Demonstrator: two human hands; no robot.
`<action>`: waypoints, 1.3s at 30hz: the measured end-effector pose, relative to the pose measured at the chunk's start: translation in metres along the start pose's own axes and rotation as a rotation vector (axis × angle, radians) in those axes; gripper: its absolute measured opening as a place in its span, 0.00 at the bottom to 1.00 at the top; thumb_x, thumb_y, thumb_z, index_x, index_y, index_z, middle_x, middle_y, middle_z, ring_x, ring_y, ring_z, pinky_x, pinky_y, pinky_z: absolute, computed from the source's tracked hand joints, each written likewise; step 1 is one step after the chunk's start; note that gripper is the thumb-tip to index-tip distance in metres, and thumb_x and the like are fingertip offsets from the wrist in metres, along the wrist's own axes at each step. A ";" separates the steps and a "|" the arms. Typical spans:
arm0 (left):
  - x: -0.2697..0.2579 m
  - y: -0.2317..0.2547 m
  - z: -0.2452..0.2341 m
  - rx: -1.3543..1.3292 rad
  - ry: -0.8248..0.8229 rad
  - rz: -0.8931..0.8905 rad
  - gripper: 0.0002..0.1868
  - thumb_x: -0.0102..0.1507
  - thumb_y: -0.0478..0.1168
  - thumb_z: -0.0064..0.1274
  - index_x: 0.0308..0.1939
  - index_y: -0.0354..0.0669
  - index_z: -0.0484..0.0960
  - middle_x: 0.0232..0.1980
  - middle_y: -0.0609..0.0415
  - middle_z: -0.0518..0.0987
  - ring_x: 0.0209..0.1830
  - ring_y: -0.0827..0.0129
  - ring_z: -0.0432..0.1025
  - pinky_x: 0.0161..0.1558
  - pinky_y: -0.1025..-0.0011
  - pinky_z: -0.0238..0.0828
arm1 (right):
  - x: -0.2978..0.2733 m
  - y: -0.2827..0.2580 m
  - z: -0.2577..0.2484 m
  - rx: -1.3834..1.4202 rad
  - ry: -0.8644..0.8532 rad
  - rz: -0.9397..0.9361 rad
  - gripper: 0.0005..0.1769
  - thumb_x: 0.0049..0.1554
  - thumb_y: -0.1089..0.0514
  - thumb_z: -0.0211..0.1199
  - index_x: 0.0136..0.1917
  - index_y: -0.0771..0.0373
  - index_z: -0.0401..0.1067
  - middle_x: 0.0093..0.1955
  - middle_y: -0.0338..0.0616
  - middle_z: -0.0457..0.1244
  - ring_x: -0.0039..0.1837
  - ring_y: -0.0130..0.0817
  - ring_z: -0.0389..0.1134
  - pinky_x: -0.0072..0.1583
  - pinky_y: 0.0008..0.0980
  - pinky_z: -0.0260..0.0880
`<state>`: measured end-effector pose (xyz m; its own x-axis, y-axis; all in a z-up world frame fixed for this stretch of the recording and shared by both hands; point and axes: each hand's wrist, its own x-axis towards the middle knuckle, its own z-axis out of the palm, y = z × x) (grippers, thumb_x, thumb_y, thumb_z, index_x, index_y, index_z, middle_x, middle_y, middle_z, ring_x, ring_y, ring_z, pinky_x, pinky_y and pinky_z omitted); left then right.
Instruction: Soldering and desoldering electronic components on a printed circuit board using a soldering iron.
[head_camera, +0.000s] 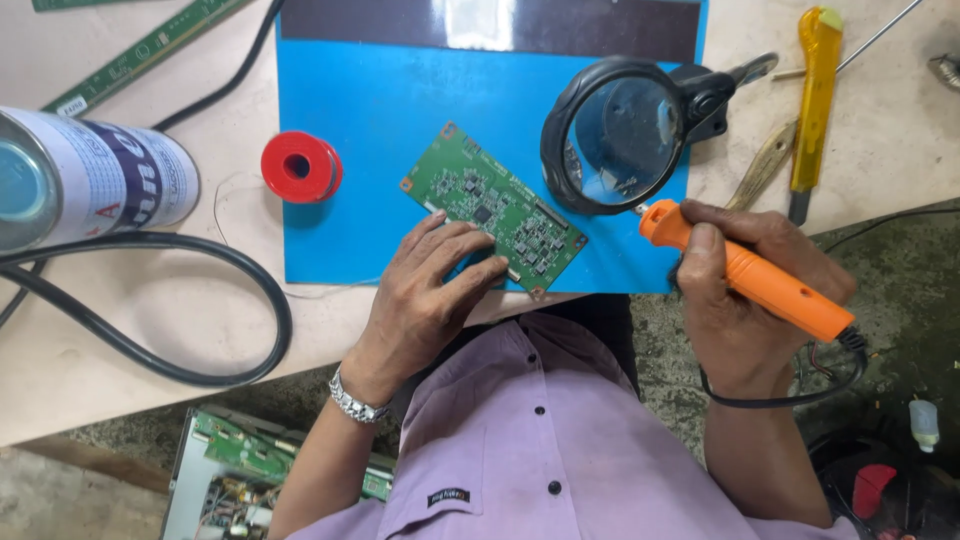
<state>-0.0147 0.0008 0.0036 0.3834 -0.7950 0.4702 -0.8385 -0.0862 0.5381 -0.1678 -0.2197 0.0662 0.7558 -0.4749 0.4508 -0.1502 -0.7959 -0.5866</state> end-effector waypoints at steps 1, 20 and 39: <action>-0.001 0.002 0.001 -0.010 0.016 -0.013 0.03 0.70 0.32 0.56 0.47 0.38 0.81 0.50 0.43 0.80 0.54 0.50 0.76 0.64 0.45 0.70 | -0.001 -0.001 0.000 0.000 -0.008 -0.014 0.09 0.68 0.70 0.60 0.54 0.82 0.77 0.49 0.62 0.71 0.48 0.50 0.73 0.51 0.41 0.72; -0.014 0.003 0.015 -0.109 0.079 -0.091 0.07 0.69 0.31 0.59 0.49 0.35 0.80 0.52 0.39 0.79 0.56 0.43 0.76 0.66 0.40 0.71 | -0.136 0.036 0.011 0.264 0.005 0.294 0.13 0.57 0.62 0.54 0.52 0.69 0.74 0.34 0.46 0.66 0.36 0.34 0.70 0.45 0.31 0.72; -0.014 0.001 0.014 -0.134 0.076 -0.093 0.08 0.69 0.30 0.58 0.51 0.36 0.79 0.52 0.38 0.79 0.56 0.42 0.76 0.68 0.39 0.70 | -0.134 0.037 0.010 0.330 0.001 0.288 0.15 0.61 0.55 0.58 0.52 0.70 0.74 0.44 0.55 0.68 0.34 0.35 0.70 0.40 0.29 0.73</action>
<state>-0.0263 0.0032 -0.0119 0.4895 -0.7392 0.4625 -0.7406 -0.0724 0.6681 -0.2682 -0.1822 -0.0227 0.7124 -0.6602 0.2380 -0.1431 -0.4687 -0.8717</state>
